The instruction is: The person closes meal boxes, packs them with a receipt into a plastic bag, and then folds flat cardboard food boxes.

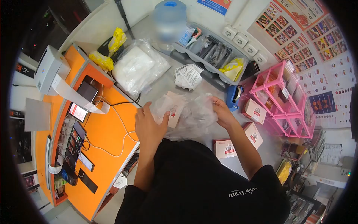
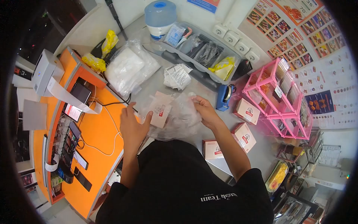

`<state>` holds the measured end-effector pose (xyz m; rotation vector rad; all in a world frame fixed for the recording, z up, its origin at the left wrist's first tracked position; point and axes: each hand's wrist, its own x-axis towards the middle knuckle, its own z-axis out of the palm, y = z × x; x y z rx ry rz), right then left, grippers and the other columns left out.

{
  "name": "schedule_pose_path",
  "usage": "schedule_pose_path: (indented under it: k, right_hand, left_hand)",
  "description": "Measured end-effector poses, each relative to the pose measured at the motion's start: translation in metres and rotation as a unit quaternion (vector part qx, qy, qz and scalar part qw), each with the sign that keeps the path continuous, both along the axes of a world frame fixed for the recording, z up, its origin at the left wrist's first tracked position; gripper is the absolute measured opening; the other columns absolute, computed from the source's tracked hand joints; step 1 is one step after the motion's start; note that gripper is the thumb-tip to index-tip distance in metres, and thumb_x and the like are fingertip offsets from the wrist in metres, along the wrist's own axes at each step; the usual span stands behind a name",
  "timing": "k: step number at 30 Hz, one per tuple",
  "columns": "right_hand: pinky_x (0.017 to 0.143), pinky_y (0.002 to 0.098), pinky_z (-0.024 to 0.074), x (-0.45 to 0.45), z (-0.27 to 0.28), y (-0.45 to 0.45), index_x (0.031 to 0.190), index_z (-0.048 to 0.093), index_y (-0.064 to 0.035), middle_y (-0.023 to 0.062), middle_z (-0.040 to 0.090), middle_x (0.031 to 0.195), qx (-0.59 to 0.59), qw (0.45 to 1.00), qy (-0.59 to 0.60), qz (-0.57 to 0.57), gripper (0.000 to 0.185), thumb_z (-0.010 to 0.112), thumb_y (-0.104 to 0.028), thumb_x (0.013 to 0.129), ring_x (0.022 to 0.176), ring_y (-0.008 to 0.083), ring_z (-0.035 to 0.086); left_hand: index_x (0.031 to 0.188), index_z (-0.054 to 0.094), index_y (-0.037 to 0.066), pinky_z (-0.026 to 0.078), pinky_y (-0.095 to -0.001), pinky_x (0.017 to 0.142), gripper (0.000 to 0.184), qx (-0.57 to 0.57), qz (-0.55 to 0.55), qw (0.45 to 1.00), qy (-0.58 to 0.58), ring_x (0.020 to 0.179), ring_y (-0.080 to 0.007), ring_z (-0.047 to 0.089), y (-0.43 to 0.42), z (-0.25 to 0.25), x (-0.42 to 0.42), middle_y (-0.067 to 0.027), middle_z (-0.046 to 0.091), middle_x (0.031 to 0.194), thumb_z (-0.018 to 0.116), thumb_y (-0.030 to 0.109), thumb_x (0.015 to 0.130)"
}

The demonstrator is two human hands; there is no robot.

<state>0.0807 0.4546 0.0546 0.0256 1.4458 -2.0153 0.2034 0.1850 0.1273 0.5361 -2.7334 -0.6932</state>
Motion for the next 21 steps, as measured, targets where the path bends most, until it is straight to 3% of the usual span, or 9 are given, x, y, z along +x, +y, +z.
schedule_pose_path:
  k: [2,3,5,8,10,13,16,18,21]
  right_hand:
    - [0.084,0.0301,0.0595,0.011,0.037,-0.006,0.128,0.067,-0.0041,0.0036,0.074,0.113,-0.058,0.996,-0.039,-0.059,0.027,0.066,-0.010,0.101,0.094,0.0129,0.072]
    - [0.085,0.0297,0.0595,0.016,0.052,-0.008,0.128,0.067,-0.0041,0.0037,0.074,0.114,-0.057,0.995,-0.044,-0.069,0.028,0.067,-0.011,0.101,0.094,0.0130,0.072]
    - [0.088,0.0303,0.0592,0.022,0.054,-0.012,0.130,0.065,-0.0041,0.0039,0.074,0.116,-0.046,0.997,-0.017,-0.060,0.030,0.068,-0.013,0.101,0.097,0.0135,0.072]
    - [0.090,0.0330,0.0580,0.028,0.047,-0.020,0.131,0.064,-0.0043,0.0047,0.071,0.122,-0.015,0.998,0.040,-0.047,0.032,0.066,-0.019,0.103,0.104,0.0144,0.070]
    - [0.092,0.0349,0.0568,0.030,0.060,-0.024,0.132,0.063,-0.0044,0.0062,0.069,0.126,0.009,0.995,0.023,-0.097,0.034,0.065,-0.024,0.104,0.110,0.0150,0.067]
    - [0.095,0.0353,0.0540,0.022,0.066,0.001,0.136,0.060,-0.0073,0.0064,0.066,0.126,-0.079,0.988,-0.125,-0.046,0.038,0.062,-0.029,0.105,0.114,0.0140,0.064]
    - [0.090,0.0289,0.0540,0.021,0.059,0.023,0.140,0.057,-0.0062,0.0062,0.067,0.116,-0.125,0.990,-0.063,0.021,0.041,0.064,-0.011,0.100,0.107,0.0145,0.068]
    - [0.088,0.0285,0.0539,0.023,0.053,0.028,0.142,0.055,-0.0073,0.0062,0.066,0.116,-0.078,0.996,-0.027,0.042,0.047,0.067,-0.008,0.097,0.106,0.0145,0.067]
    - [0.082,0.0279,0.0548,0.024,0.048,0.031,0.142,0.056,-0.0084,0.0066,0.067,0.111,-0.023,0.999,0.011,0.030,0.050,0.071,-0.005,0.094,0.096,0.0149,0.068]
  left_hand:
    - [0.132,0.058,0.005,0.053,-0.0452,0.083,0.060,-0.058,-0.028,0.990,0.123,0.099,-0.0350,0.068,0.015,0.019,0.000,-0.0180,0.065,0.117,0.084,0.033,0.086]
    - [0.133,0.057,0.004,0.054,-0.0442,0.084,0.060,0.104,-0.089,0.984,0.114,0.099,-0.0311,0.067,0.026,0.026,-0.001,-0.0159,0.065,0.116,0.084,0.031,0.087]
    - [0.135,0.056,0.003,0.056,-0.0422,0.086,0.061,0.412,-0.196,0.886,0.081,0.099,-0.0233,0.067,0.049,0.036,0.001,-0.0117,0.066,0.113,0.084,0.027,0.087]
    - [0.127,0.060,0.006,0.057,-0.0400,0.091,0.046,0.601,-0.228,0.766,-0.009,0.102,-0.0187,0.066,0.064,-0.010,-0.021,-0.0081,0.064,0.116,0.082,0.019,0.089]
    - [0.122,0.060,0.006,0.059,-0.0415,0.089,0.034,0.663,-0.174,0.728,-0.025,0.103,-0.0200,0.067,0.051,-0.036,-0.036,-0.0087,0.065,0.114,0.076,0.016,0.093]
    - [0.116,0.060,0.005,0.062,-0.0438,0.085,0.021,0.749,-0.080,0.658,-0.011,0.103,-0.0239,0.069,0.026,-0.038,-0.039,-0.0093,0.065,0.109,0.064,0.011,0.096]
    - [0.114,0.059,0.004,0.061,-0.0462,0.088,0.020,0.767,-0.025,0.640,0.034,0.104,-0.0284,0.070,0.007,-0.043,-0.036,-0.0102,0.065,0.106,0.054,0.007,0.094]
    - [0.105,0.058,0.005,0.059,-0.0467,0.093,0.019,0.777,-0.013,0.625,0.069,0.104,-0.0303,0.070,-0.001,-0.041,-0.035,-0.0138,0.067,0.105,0.050,0.006,0.088]
    - [0.108,0.056,0.003,0.056,-0.0515,0.100,0.024,0.815,0.012,0.573,0.079,0.112,-0.0377,0.069,-0.006,-0.019,-0.030,-0.0191,0.068,0.115,0.050,0.010,0.086]
